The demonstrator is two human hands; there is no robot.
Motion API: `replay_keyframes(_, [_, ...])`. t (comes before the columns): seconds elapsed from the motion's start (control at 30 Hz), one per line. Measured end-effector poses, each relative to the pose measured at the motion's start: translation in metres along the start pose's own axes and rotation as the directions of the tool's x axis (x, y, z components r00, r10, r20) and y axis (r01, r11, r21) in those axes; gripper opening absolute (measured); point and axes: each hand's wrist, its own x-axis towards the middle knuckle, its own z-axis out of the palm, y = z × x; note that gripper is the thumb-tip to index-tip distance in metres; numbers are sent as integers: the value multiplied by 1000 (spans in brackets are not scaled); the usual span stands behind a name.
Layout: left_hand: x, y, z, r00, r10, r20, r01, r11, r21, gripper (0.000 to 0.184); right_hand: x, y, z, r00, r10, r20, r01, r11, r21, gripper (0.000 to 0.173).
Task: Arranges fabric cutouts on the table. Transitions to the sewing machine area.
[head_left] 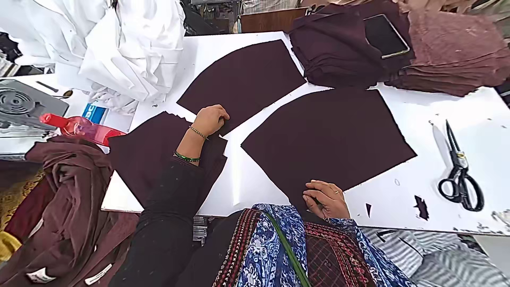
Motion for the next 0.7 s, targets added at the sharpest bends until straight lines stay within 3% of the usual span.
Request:
replay_keyframes(0.1, [-1,11,-1,999,-37,20,36,998,57,22,0,0,0,1000,3,2,-3,1000,2,31])
replay_keyframes(0.17, [0,19,2,997,-68,21,65,993,101,30,-1,0,0,1000,13,8,-13,1000,5,31])
replay_keyframes(0.3, [3,29,21,976,61,-207,-47,996,70,32,-1,1,0,1000,4,2,-4,1000,-5,32])
replay_keyframes(0.37, [8,34,28,961,112,-252,-96,992,75,33,-1,0,0,1000,3,5,-3,1000,-8,32])
replay_keyframes(0.5, [13,37,28,996,61,-71,-55,995,77,32,0,0,0,1000,-1,-3,1,1000,-3,31])
replay_keyframes(0.7, [9,40,22,999,33,-18,-31,995,98,25,0,0,0,1000,3,-1,-3,1000,-7,31])
